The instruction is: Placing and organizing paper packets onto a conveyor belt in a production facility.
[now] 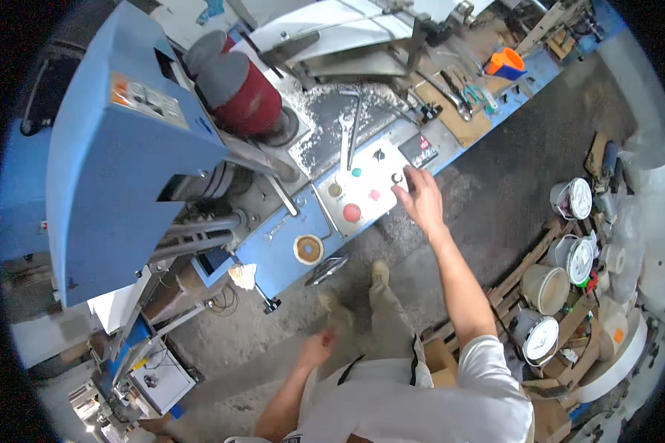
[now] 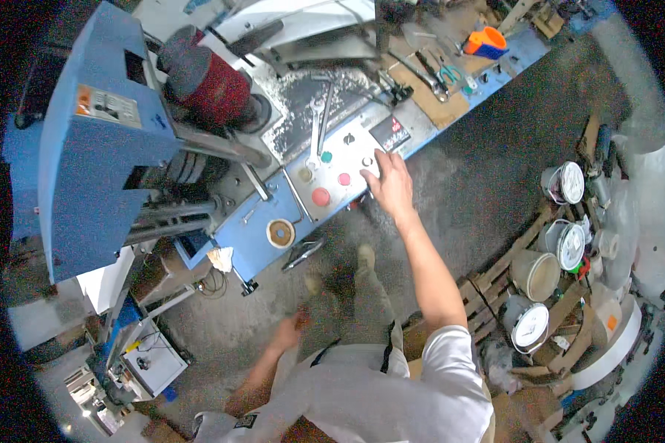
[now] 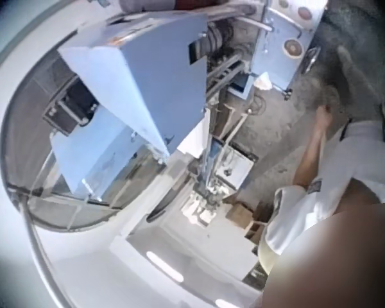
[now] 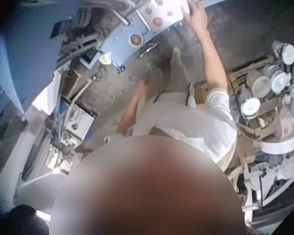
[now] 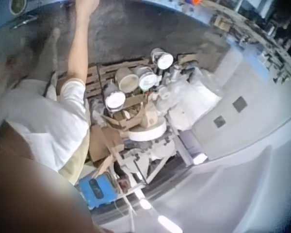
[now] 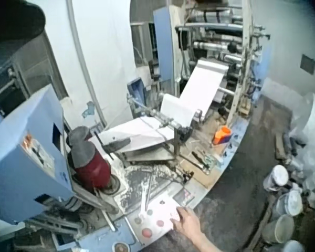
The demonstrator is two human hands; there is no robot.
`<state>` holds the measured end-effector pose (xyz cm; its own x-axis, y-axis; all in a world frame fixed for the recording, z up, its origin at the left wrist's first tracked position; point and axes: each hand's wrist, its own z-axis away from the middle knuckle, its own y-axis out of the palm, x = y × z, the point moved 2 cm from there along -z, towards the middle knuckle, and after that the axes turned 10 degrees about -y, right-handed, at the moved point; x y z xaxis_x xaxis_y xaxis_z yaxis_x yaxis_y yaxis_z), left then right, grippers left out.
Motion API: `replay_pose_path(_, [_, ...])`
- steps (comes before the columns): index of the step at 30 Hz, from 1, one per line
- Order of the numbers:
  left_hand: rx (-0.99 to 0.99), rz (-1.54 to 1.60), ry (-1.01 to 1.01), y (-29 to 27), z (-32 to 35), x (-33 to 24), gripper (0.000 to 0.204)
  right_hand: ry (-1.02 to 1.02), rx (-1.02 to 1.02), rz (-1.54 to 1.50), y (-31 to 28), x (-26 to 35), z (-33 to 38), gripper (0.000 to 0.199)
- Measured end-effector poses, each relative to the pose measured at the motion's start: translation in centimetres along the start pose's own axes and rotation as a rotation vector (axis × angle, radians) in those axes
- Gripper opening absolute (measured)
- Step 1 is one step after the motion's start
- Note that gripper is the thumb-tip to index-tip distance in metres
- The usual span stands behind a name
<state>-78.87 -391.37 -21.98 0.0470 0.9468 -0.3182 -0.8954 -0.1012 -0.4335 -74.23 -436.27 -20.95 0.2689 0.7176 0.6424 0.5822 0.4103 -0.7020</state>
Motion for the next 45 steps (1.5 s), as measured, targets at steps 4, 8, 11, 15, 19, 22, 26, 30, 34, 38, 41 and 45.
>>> replay_pose_path(4, [-0.018,-0.003,0.032,-0.6,-0.1,-0.5,0.039,0.139,0.028,-0.163,-2.7,2.9,3.4,0.040])
replay_pose_path(8, [0.133,0.562,-0.019,-2.2,0.7,-6.3,0.052,0.002,0.124,-0.262,-2.4,9.2,10.6,0.023])
replay_pose_path(11, [0.253,1.143,-0.052,-3.6,2.9,-12.4,0.064,-0.072,0.427,-0.409,-1.2,16.2,15.5,0.035])
replay_pose_path(15, [0.646,1.500,0.148,-4.7,5.8,-16.5,0.080,-0.216,0.224,-0.303,-2.5,20.3,18.5,0.042])
replay_pose_path(19, [0.544,1.199,0.287,-6.7,11.1,-14.9,0.082,-0.040,0.136,-0.363,-3.7,17.3,19.6,0.036])
replay_pose_path(22, [0.432,0.922,0.450,-8.4,13.5,-11.7,0.065,0.369,0.518,-0.158,-2.5,13.7,22.5,0.045])
replay_pose_path(26, [-0.147,0.560,0.710,-8.8,17.6,-4.5,0.051,0.435,0.521,-0.656,1.7,20.2,25.4,0.060])
replay_pose_path(30, [-0.705,-0.168,0.682,-6.3,17.5,7.4,0.067,0.886,0.704,-1.658,5.9,36.1,30.3,0.070])
replay_pose_path(34, [-0.523,0.419,0.423,-7.6,20.9,18.9,0.059,0.684,0.737,-1.535,7.8,44.7,32.5,0.052])
replay_pose_path(38, [-0.465,0.597,0.192,-5.4,16.2,37.1,0.040,0.331,0.626,-1.208,8.2,48.5,32.0,0.019])
replay_pose_path(41, [-0.482,0.696,0.255,-8.7,19.9,39.8,0.041,0.210,0.571,-0.858,9.4,50.2,32.9,0.018])
replay_pose_path(45, [-0.432,1.115,0.186,-14.2,20.8,43.4,0.035,0.132,0.647,-0.831,14.5,51.5,34.3,0.013])
